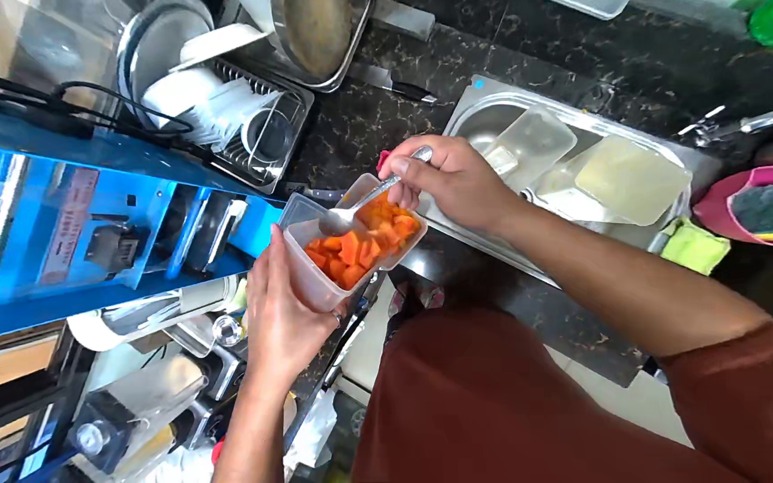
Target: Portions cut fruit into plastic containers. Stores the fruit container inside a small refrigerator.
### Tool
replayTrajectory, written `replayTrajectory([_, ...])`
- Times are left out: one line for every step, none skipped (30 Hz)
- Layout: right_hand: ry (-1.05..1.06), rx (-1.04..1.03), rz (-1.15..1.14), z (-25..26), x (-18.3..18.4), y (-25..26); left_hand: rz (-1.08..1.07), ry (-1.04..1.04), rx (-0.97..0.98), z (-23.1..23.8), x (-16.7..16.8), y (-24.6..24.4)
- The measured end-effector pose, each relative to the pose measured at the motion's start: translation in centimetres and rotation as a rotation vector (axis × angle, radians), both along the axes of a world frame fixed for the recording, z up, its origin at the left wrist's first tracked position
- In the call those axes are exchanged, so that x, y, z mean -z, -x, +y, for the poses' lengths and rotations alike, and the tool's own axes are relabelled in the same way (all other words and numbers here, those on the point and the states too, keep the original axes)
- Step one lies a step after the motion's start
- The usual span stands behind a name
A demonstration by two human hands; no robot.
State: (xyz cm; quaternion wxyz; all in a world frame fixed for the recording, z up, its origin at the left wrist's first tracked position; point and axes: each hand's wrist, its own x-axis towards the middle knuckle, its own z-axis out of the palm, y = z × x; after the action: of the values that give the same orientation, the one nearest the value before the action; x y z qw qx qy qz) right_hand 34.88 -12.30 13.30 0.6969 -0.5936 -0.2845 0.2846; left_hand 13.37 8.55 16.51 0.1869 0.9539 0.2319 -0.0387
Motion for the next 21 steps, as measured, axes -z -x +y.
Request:
replayTrajectory([-0.014, 0.008, 0.026, 0.3, -0.4, 0.5, 0.014, -0.018, 0.01, -0.1, -0.3, -0.3])
replayTrajectory([-0.012, -0.012, 0.045, 0.6, -0.6, 1.3, 0.029, -0.035, 0.02, -0.2, -0.5, -0.6])
replayTrajectory([0.013, -0.059, 0.05, 1.0, -0.5, 2.3, 0.044, -0.043, 0.022, -0.3, -0.7, -0.9])
replayTrajectory([0.047, -0.117, 0.046, 1.4, -0.1, 3.2, 0.063, -0.051, 0.023, -0.3, -0.8, -1.1])
replayTrajectory([0.076, -0.159, 0.031, 1.7, 0.7, 4.0, 0.074, -0.057, 0.026, -0.3, -1.0, -1.3])
replayTrajectory([0.083, -0.182, 0.023, 2.0, 1.6, 4.3, 0.078, -0.064, 0.036, -0.2, -1.0, -1.5])
replayTrajectory([0.081, -0.183, 0.011, 2.0, 2.4, 4.2, 0.086, -0.074, 0.047, -0.2, -1.1, -1.6])
replayTrajectory([0.076, -0.178, -0.005, 2.0, 2.9, 4.0, 0.088, -0.08, 0.057, -0.1, -1.2, -1.7])
replayTrajectory([0.067, -0.168, -0.019, 1.8, 3.2, 3.6, 0.088, -0.086, 0.066, 0.0, -1.2, -1.7])
replayTrajectory([0.068, -0.166, -0.028, 1.5, 3.4, 3.3, 0.094, -0.087, 0.075, 0.1, -1.2, -1.7])
replayTrajectory([0.079, -0.165, -0.04, 1.2, 3.5, 3.0, 0.101, -0.09, 0.077, 0.3, -1.3, -1.8])
replayTrajectory([0.1, -0.158, -0.049, 0.9, 3.6, 2.7, 0.106, -0.094, 0.079, 0.4, -1.4, -1.8])
replayTrajectory([0.126, -0.147, -0.057, 0.5, 3.6, 2.3, 0.111, -0.094, 0.08, 0.5, -1.5, -1.9])
replayTrajectory([0.148, -0.13, -0.065, 0.1, 3.6, 1.8, 0.113, -0.091, 0.083, 0.6, -1.6, -2.0])
replayTrajectory([0.153, -0.106, -0.069, -0.2, 3.6, 1.2, 0.111, -0.094, 0.091, 0.7, -1.6, -2.0])
replayTrajectory([0.141, -0.073, -0.053, -0.5, 3.4, 0.7, 0.11, -0.095, 0.101, 0.8, -1.6, -2.0])
replayTrajectory([0.107, -0.041, -0.018, -0.6, 3.0, 0.3, 0.11, -0.101, 0.11, 0.7, -1.7, -2.1])
replayTrajectory([0.064, -0.02, 0.025, -0.5, 2.5, 0.3, 0.109, -0.104, 0.116, 0.7, -1.7, -2.3])
replayTrajectory([0.032, -0.023, 0.054, -0.2, 2.1, 0.8, 0.111, -0.104, 0.115, 0.5, -1.8, -2.5])
replayTrajectory([0.04, -0.055, 0.054, 0.3, 1.7, 1.7, 0.117, -0.102, 0.114, 0.4, -1.9, -2.7])
replayTrajectory([0.075, -0.112, 0.028, 0.8, 1.7, 2.9, 0.127, -0.101, 0.117, 0.2, -1.9, -3.0])
